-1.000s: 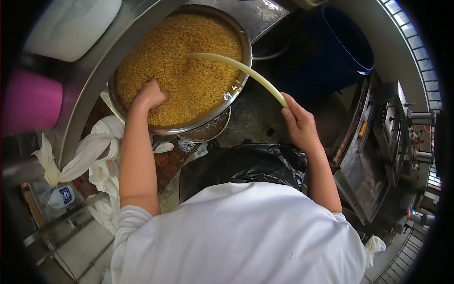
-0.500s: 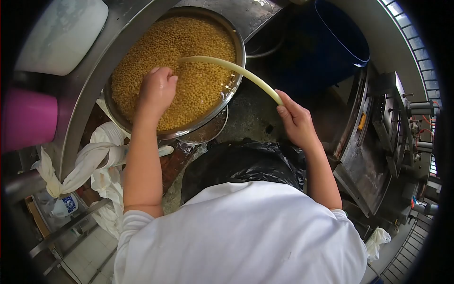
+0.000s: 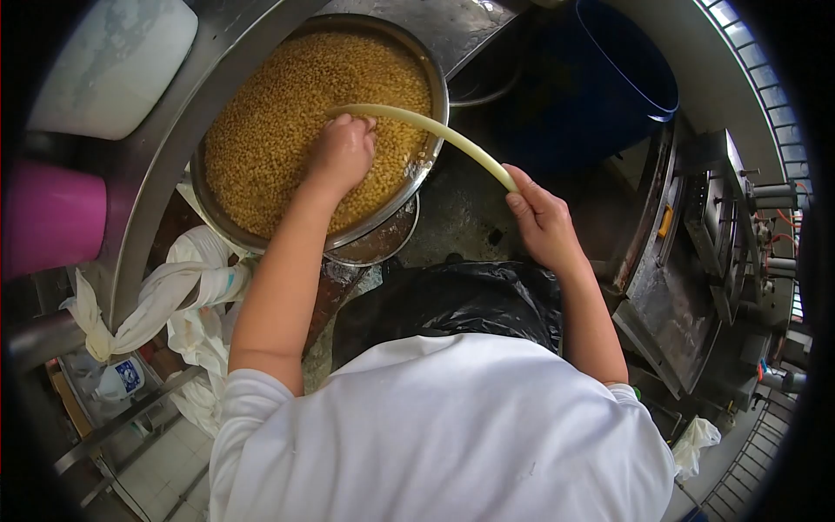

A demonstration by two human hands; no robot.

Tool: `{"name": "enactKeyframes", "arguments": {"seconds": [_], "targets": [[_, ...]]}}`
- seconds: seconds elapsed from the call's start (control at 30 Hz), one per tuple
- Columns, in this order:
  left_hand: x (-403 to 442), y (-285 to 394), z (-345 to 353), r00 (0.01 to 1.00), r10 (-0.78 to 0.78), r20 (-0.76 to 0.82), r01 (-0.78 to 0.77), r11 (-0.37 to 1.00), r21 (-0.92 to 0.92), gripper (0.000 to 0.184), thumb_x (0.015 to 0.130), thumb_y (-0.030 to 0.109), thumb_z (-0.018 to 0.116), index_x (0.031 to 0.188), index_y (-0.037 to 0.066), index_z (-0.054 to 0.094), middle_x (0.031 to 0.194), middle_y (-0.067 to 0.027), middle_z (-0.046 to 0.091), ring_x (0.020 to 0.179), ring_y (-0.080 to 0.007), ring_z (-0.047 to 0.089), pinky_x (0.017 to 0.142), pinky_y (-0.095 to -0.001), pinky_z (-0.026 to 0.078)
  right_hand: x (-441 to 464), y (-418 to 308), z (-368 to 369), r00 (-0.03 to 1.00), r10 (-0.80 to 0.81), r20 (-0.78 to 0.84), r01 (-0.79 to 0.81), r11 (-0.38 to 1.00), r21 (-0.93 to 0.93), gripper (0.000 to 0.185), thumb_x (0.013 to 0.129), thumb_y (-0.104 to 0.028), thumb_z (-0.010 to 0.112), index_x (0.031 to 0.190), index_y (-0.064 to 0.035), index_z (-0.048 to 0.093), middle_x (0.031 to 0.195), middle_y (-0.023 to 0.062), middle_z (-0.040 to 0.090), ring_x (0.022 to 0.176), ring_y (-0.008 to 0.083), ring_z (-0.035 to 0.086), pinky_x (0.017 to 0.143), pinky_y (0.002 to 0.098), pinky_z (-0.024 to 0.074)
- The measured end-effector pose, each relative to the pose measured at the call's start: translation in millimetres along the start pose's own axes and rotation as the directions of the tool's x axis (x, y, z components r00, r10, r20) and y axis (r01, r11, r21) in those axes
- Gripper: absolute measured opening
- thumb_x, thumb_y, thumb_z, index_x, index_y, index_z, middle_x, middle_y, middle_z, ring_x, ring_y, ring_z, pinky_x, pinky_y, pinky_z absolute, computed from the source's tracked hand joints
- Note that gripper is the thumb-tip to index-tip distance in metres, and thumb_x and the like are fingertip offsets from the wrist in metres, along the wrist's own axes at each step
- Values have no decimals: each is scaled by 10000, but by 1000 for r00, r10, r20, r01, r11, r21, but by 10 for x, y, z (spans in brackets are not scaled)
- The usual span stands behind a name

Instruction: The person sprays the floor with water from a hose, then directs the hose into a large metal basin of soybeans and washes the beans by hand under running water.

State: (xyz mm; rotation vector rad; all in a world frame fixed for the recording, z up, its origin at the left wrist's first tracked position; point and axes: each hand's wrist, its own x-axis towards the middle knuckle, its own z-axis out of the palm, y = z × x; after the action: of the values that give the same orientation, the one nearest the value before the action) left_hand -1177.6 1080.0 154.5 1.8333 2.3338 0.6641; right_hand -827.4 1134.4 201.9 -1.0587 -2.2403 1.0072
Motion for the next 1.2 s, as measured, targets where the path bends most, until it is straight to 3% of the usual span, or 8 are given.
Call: {"name": "enactKeyframes", "arguments": {"seconds": [0.77, 0.87, 0.93, 0.97, 1.03, 1.1, 1.17, 1.2], "targets": [[83, -123, 249, 997, 47, -55, -43, 996, 72, 166, 997, 166, 639, 1051, 59, 754, 1056, -248, 723, 1010, -460, 687, 910, -549, 561, -1, 9, 28, 1000, 9, 0, -9, 1000, -16, 437, 1060, -202, 670, 1485, -106, 626, 1000, 228, 730, 934, 375, 736, 862, 428, 567], [24, -155, 173, 996, 58, -67, -61, 997, -42, 154, 1000, 160, 633, 995, 41, 729, 966, -191, 727, 937, -375, 719, 836, -494, 571, -6, 35, 20, 1000, -1, -3, 1, 1000, -5, 437, 1055, -192, 675, 1482, -107, 628, 991, 225, 728, 926, 367, 737, 856, 423, 567], [-34, -194, 72, 984, -130, 124, 172, 875, -453, 149, 1019, 154, 648, 995, 25, 719, 877, -103, 721, 775, -251, 693, 718, -386, 577, -13, 33, 17, 1000, -9, -11, 9, 1000, 10, 438, 1052, -187, 679, 1480, -107, 629, 988, 224, 727, 922, 363, 737, 853, 420, 568], [-67, -211, 12, 984, -128, 125, 171, 875, -452, 149, 1019, 154, 648, 995, 25, 719, 877, -103, 721, 775, -251, 693, 718, -386, 577, -13, 12, 8, 1000, 0, -6, 0, 1000, 13, 438, 1050, -181, 681, 1479, -105, 630, 988, 223, 727, 922, 360, 739, 851, 419, 568], [-145, -217, -118, 853, -325, 409, 507, 332, -795, 105, 1033, 157, 672, 1039, 57, 705, 857, -23, 688, 722, -129, 624, 661, -267, 524, -13, -6, -2, 1000, 9, -2, -9, 1000, 17, 438, 1048, -175, 682, 1477, -103, 630, 988, 223, 728, 922, 357, 740, 849, 417, 569], [-239, -159, -266, 846, -348, 405, 491, 210, -846, 95, 1055, 133, 652, 1109, 70, 699, 902, 1, 697, 736, -93, 614, 643, -243, 518, -10, -15, -2, 1000, 23, 12, -23, 1000, 9, 439, 1046, -167, 680, 1478, -104, 629, 990, 223, 729, 922, 358, 740, 850, 418, 569], [-316, -203, -350, 851, -284, 442, 436, -88, -896, 141, 1062, 131, 641, 1157, 50, 703, 961, -36, 711, 787, -114, 635, 665, -277, 547, -3, -34, -1, 1000, 17, 16, -17, 1000, 4, 440, 1046, -164, 679, 1479, -105, 628, 990, 222, 729, 923, 357, 741, 849, 418, 569], [-354, -214, -373, 852, -286, 438, 432, -88, -897, 141, 1062, 131, 641, 1157, 50, 703, 961, -36, 711, 787, -114, 635, 665, -277, 547, 4, -41, -1, 1000, 14, 18, -14, 1000, -2, 441, 1046, -161, 678, 1480, -106, 627, 990, 222, 729, 924, 357, 741, 848, 418, 569]]}}
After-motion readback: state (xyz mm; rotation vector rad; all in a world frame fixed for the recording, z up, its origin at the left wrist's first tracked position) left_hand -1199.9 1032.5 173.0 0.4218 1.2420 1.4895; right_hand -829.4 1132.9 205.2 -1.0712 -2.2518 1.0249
